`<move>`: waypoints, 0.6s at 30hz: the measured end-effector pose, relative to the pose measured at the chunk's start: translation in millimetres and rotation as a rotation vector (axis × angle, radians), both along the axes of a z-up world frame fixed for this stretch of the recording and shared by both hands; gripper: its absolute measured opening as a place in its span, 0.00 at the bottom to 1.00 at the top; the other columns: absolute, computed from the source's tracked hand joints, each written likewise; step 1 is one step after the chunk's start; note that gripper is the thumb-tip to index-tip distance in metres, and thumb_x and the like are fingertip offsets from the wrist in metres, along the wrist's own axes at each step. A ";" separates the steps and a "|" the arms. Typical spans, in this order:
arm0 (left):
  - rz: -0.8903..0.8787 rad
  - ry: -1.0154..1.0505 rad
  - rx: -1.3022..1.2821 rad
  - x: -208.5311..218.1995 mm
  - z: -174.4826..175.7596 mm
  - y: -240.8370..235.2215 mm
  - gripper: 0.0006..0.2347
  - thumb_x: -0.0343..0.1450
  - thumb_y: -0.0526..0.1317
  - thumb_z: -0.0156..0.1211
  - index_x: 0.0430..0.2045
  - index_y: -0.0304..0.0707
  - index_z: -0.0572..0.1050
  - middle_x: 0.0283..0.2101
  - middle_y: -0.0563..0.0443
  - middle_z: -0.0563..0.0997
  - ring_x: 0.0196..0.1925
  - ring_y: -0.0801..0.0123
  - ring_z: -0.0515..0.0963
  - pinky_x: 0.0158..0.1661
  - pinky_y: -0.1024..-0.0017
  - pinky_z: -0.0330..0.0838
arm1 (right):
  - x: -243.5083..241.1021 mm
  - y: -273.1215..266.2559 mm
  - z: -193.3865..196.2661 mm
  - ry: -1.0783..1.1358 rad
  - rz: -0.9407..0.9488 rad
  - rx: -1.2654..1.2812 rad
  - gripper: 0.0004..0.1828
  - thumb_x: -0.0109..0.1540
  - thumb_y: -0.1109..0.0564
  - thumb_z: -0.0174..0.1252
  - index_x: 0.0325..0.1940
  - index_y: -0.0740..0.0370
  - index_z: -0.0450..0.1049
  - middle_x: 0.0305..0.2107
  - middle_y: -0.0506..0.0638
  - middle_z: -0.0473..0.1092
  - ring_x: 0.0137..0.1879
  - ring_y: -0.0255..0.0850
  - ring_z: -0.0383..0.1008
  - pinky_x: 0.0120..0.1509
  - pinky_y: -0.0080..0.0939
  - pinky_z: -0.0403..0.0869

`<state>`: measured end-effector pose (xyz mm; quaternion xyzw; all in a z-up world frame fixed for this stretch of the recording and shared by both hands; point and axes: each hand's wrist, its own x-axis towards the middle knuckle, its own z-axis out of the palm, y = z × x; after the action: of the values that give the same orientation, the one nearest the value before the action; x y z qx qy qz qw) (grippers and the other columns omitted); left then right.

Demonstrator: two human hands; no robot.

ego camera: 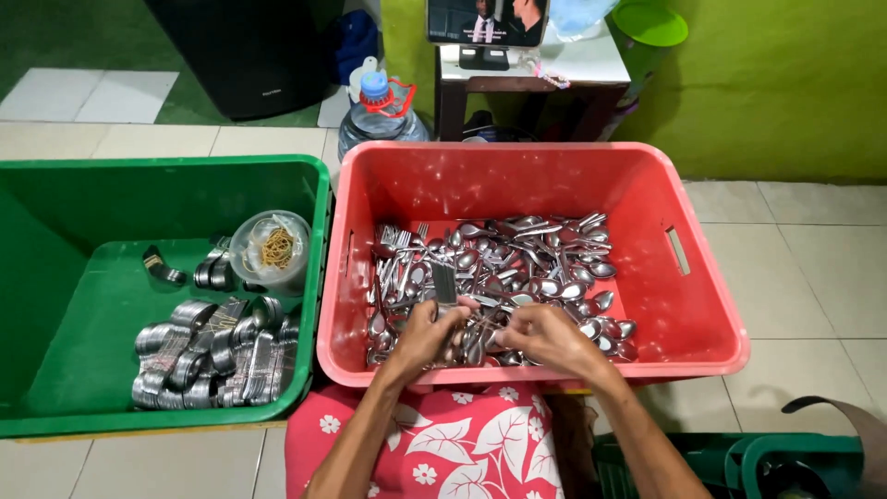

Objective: The person sits on the floor and repeatedly gathers forks from a pink bin, aligns them into neat stacks, and secures each bundle with a rubber band. Bundled forks are placed into a green bin. The person continues this process throughout the clip.

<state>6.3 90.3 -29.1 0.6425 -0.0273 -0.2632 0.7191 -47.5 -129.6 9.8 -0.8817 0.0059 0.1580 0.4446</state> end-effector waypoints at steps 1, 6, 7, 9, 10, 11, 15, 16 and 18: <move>0.001 0.001 -0.001 -0.9 5.5 -0.3 0.09 0.70 0.39 0.61 0.23 0.31 0.75 0.13 0.43 0.75 0.09 0.66 0.73 0.07 0.73 0.64 | -4.7 2.8 4.3 0.001 0.001 -0.001 0.08 0.61 0.58 0.66 0.31 0.66 0.81 0.30 0.56 0.74 0.41 0.49 0.75 0.49 0.51 0.75; 0.026 0.121 -0.296 5.1 -34.1 1.3 0.15 0.72 0.44 0.63 0.41 0.27 0.74 0.16 0.45 0.71 0.10 0.70 0.71 0.07 0.76 0.65 | -6.7 -7.4 -55.7 -0.138 -0.237 1.126 0.16 0.67 0.46 0.52 0.32 0.59 0.71 0.32 0.58 0.73 0.57 0.60 0.75 0.72 0.66 0.61; 0.024 0.123 -0.292 -1.8 -11.1 2.4 0.15 0.72 0.44 0.63 0.41 0.27 0.74 0.16 0.45 0.71 0.10 0.70 0.71 0.07 0.76 0.65 | -4.2 -4.3 -64.6 -0.137 -0.241 1.129 0.16 0.67 0.46 0.52 0.32 0.59 0.71 0.32 0.58 0.73 0.57 0.60 0.75 0.72 0.66 0.61; -0.017 0.090 -0.423 -14.4 35.9 5.3 0.13 0.73 0.44 0.59 0.33 0.27 0.74 0.15 0.47 0.72 0.09 0.72 0.71 0.06 0.79 0.64 | 2.8 2.8 -81.4 0.226 -0.597 1.566 0.10 0.67 0.54 0.54 0.37 0.62 0.76 0.13 0.30 0.48 0.13 0.21 0.53 0.34 0.31 0.68; -0.016 0.088 -0.421 -10.9 25.9 6.5 0.13 0.73 0.44 0.59 0.33 0.27 0.74 0.15 0.47 0.72 0.09 0.72 0.71 0.06 0.79 0.64 | 10.5 6.2 -80.3 0.227 -0.594 1.568 0.10 0.67 0.54 0.54 0.37 0.62 0.76 0.13 0.30 0.48 0.13 0.21 0.53 0.34 0.31 0.68; -0.011 0.041 -0.340 -8.3 15.2 6.2 0.17 0.76 0.47 0.53 0.40 0.26 0.75 0.14 0.47 0.72 0.09 0.73 0.71 0.06 0.79 0.64 | 16.2 8.0 -79.4 0.307 -0.635 1.566 0.09 0.67 0.55 0.54 0.38 0.63 0.76 0.13 0.31 0.47 0.13 0.21 0.51 0.29 0.28 0.63; -0.084 -0.259 0.125 -12.8 11.2 2.2 0.21 0.77 0.54 0.52 0.39 0.34 0.83 0.13 0.46 0.74 0.13 0.71 0.71 0.13 0.76 0.67 | 42.8 18.8 -38.5 0.311 -0.576 1.317 0.11 0.66 0.58 0.51 0.49 0.66 0.74 0.14 0.28 0.47 0.15 0.17 0.47 0.20 0.21 0.51; -0.085 -0.256 0.123 -20.3 13.7 2.7 0.21 0.77 0.54 0.52 0.39 0.34 0.83 0.13 0.46 0.74 0.13 0.71 0.71 0.13 0.76 0.67 | 42.7 26.3 -20.4 0.313 -0.579 1.314 0.11 0.66 0.58 0.51 0.49 0.66 0.74 0.14 0.28 0.47 0.15 0.17 0.47 0.20 0.21 0.51; -0.142 -0.441 0.341 -29.1 21.3 2.7 0.21 0.78 0.54 0.51 0.35 0.33 0.82 0.15 0.44 0.76 0.17 0.68 0.70 0.21 0.68 0.68 | 47.5 40.4 18.3 0.032 -0.516 0.841 0.10 0.62 0.61 0.58 0.43 0.71 0.78 0.13 0.35 0.51 0.15 0.23 0.49 0.18 0.28 0.55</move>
<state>-22.9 93.0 -7.7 0.7924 -0.1831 -0.1676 0.5572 0.0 -89.3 28.1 -0.5929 0.1667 0.0451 0.7865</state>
